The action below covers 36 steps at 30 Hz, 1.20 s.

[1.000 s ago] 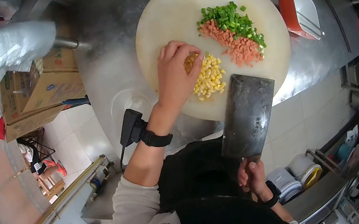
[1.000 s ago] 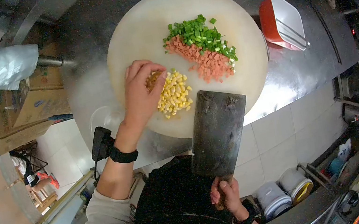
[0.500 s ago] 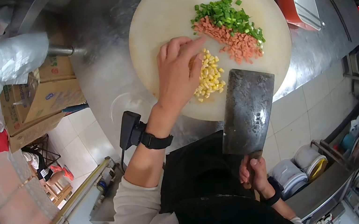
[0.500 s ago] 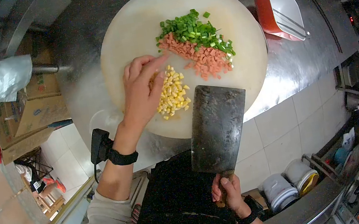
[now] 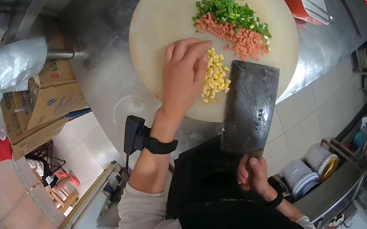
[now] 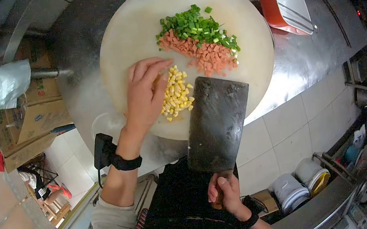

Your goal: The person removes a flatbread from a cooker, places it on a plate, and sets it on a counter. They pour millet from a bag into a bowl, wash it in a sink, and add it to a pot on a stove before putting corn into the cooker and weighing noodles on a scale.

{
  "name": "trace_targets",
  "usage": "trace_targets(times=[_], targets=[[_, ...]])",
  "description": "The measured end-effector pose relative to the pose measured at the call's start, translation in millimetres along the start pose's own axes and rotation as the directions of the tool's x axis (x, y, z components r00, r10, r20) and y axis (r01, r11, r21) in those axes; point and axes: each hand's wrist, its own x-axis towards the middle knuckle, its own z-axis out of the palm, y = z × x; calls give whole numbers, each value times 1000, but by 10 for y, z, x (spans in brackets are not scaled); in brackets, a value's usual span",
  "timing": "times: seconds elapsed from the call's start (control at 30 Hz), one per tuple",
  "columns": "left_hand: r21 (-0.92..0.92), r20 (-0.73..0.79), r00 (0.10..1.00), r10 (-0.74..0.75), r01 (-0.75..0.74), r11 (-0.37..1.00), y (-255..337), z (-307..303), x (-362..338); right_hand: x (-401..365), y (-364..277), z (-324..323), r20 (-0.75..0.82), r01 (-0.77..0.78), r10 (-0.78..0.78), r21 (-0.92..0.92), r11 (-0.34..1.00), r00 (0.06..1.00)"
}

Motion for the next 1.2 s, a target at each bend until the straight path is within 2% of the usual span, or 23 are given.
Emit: trace_targets(times=[0.1, 0.17, 0.4, 0.57, 0.7, 0.77, 0.87, 0.9, 0.97, 1.07, 1.2], targets=[[-30, -29, 999, 43, -44, 999, 17, 48, 24, 27, 59, 114, -22, 30, -30, 1, 1000, 999], [-45, 82, 996, 32, -28, 999, 69, 47, -12, 15, 110, 256, -80, 61, -57, 46, 997, 995], [-81, 116, 993, 17, -7, 997, 136, 14, -176, 78, 162, 439, -56, 128, -124, 81, 988, 991], [-94, 26, 999, -43, 45, 995, 224, 64, -205, 117, 192, 475, -42, 136, -133, 77, 988, 990], [-50, 14, 999, -31, 32, 998, 270, 105, -230, 175, 180, 542, -61, 125, -121, 55, 991, 991], [-117, -25, 995, -98, 95, 989, 265, 131, -269, 193, 190, 560, -51, 110, -108, 52, 993, 993], [-181, -108, 986, -126, 105, 978, 276, 160, -290, 244, 218, 585, -35, 82, -81, 44, 996, 996], [-179, -109, 986, -125, 104, 978, 278, 156, -295, 263, 232, 593, -23, 80, -79, 44, 996, 997], [-292, -76, 984, -162, 134, 947, 274, 135, -309, 279, 231, 593, -5, 78, -77, 44, 996, 997], [-273, -161, 978, -136, 88, 958, 173, 110, -311, 282, 224, 609, -17, 77, -77, 26, 997, 997], [-199, -187, 972, -141, 103, 975, 107, 46, -327, 279, 229, 607, -22, 81, -81, 10, 997, 996]])
